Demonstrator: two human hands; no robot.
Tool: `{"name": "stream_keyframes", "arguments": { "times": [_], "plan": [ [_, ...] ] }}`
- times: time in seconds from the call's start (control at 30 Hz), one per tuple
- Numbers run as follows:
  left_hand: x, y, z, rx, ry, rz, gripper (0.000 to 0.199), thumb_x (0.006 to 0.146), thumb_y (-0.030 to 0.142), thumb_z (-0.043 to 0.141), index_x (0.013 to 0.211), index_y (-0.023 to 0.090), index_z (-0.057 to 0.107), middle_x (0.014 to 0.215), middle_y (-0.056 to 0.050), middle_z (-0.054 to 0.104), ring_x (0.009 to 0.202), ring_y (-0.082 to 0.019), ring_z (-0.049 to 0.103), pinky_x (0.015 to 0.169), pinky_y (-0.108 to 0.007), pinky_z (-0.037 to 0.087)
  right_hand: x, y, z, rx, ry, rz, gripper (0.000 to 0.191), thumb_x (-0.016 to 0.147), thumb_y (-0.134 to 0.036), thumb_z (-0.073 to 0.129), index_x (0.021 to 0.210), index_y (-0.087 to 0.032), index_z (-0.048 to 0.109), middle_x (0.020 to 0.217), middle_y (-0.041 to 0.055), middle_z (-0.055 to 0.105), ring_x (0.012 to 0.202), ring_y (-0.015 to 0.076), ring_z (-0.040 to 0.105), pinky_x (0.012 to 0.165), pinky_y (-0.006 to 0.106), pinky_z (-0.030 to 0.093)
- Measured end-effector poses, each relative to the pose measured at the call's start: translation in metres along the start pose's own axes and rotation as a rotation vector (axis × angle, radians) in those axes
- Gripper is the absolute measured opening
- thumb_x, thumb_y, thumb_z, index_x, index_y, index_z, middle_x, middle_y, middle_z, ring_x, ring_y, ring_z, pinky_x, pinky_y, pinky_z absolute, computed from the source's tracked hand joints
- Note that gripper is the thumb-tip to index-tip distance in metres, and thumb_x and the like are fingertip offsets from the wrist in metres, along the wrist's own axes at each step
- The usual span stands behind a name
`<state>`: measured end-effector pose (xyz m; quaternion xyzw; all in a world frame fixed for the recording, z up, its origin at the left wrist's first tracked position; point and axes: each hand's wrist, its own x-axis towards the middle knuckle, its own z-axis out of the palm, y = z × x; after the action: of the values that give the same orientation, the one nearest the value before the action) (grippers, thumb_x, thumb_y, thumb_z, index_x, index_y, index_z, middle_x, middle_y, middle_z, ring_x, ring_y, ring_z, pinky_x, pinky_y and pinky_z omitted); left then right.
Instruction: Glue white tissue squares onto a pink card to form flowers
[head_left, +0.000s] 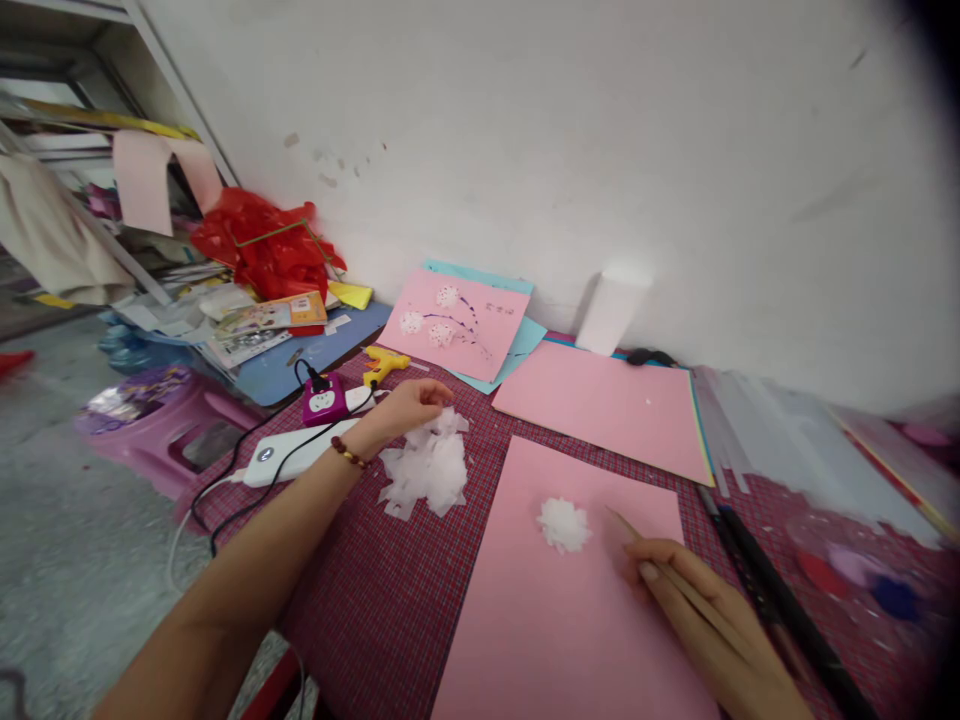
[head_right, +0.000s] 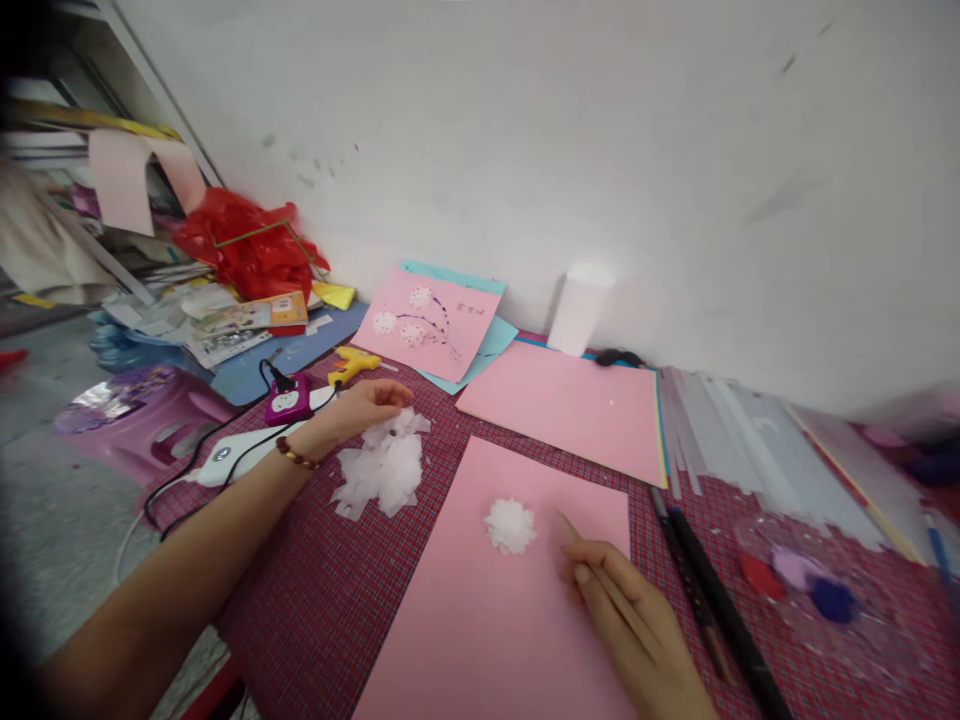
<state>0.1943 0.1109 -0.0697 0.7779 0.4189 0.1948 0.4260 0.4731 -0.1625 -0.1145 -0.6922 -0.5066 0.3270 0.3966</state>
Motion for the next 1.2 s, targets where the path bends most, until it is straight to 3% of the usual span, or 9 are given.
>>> {"name": "stream_keyframes", "arguments": {
  "times": [0.1,0.2,0.27,0.4,0.47,0.6,0.8,0.97,1.2],
  "plan": [
    [-0.013,0.013,0.000,-0.169,-0.136,-0.017,0.031,0.075,0.020,0.051,0.105,0.015,0.059,0.075,0.003,0.058,0.059,-0.006,0.052,0.051,-0.016,0.039,-0.001,0.001,0.001,-0.010,0.004,0.024,0.028,0.085,-0.045,0.050,0.092,-0.023,0.065,0.075,0.0033,0.065,0.073,0.0195,0.063,0.064,0.026,0.052],
    [-0.023,0.022,0.001,-0.175,-0.266,-0.028,0.032,0.075,0.023,0.054,0.106,0.015,0.059,0.081,0.001,0.059,0.063,-0.007,0.054,0.056,-0.019,0.045,-0.002,0.000,0.003,0.018,0.019,0.042,0.027,0.085,-0.045,0.050,0.092,-0.023,0.064,0.074,0.0026,0.064,0.072,0.0189,0.062,0.064,0.026,0.051],
    [-0.024,0.023,0.001,-0.078,-0.235,-0.011,0.028,0.076,0.026,0.056,0.101,0.013,0.061,0.081,-0.001,0.060,0.065,-0.008,0.054,0.057,-0.020,0.044,-0.001,-0.002,0.004,0.047,0.043,0.053,0.027,0.085,-0.046,0.051,0.090,-0.023,0.065,0.073,0.0026,0.063,0.071,0.0190,0.061,0.064,0.027,0.051],
    [-0.015,0.022,-0.005,0.132,0.026,0.050,0.021,0.080,0.028,0.052,0.086,0.012,0.062,0.072,0.000,0.059,0.060,-0.007,0.049,0.053,-0.018,0.037,0.000,-0.004,0.005,0.067,0.038,0.061,0.029,0.082,-0.047,0.053,0.088,-0.023,0.066,0.072,0.0035,0.064,0.069,0.0202,0.062,0.062,0.028,0.052],
    [-0.008,0.023,-0.008,0.238,0.077,0.091,0.022,0.082,0.030,0.048,0.075,0.012,0.060,0.063,0.003,0.052,0.056,-0.006,0.044,0.051,-0.018,0.033,0.001,-0.004,0.005,0.052,0.032,0.060,0.029,0.082,-0.048,0.052,0.089,-0.023,0.066,0.071,0.0040,0.064,0.069,0.0208,0.062,0.061,0.029,0.051],
    [0.009,0.026,-0.005,0.345,-0.061,0.145,0.031,0.084,0.032,0.043,0.064,0.013,0.057,0.058,0.005,0.048,0.056,-0.004,0.042,0.051,-0.016,0.031,0.001,-0.004,0.005,0.021,0.027,0.044,0.029,0.084,-0.047,0.050,0.088,-0.023,0.065,0.072,0.0034,0.064,0.070,0.0204,0.062,0.062,0.028,0.051],
    [0.028,0.016,0.008,0.312,-0.290,0.106,0.014,0.068,0.026,0.058,0.067,0.012,0.061,0.061,0.002,0.056,0.053,-0.008,0.048,0.046,-0.017,0.034,0.001,-0.003,0.006,0.062,0.026,0.024,0.026,0.086,-0.043,0.050,0.090,-0.022,0.064,0.073,0.0026,0.063,0.069,0.0181,0.061,0.062,0.027,0.050],
    [0.024,0.015,0.007,0.192,-0.273,0.100,0.011,0.071,0.026,0.054,0.072,0.014,0.054,0.063,0.002,0.051,0.054,-0.008,0.046,0.048,-0.018,0.034,-0.001,-0.004,0.006,0.162,0.045,0.078,0.020,0.085,-0.039,0.055,0.088,-0.022,0.063,0.074,0.0011,0.063,0.069,0.0159,0.060,0.065,0.026,0.048],
    [0.011,0.034,0.003,0.024,-0.278,0.022,0.016,0.074,0.031,0.059,0.071,0.017,0.052,0.058,0.001,0.055,0.048,-0.008,0.046,0.043,-0.018,0.030,-0.001,0.000,0.007,0.455,0.189,0.096,0.012,0.084,-0.033,0.057,0.086,-0.022,0.061,0.072,0.0001,0.063,0.066,0.0149,0.057,0.066,0.027,0.046]
  ]
}}
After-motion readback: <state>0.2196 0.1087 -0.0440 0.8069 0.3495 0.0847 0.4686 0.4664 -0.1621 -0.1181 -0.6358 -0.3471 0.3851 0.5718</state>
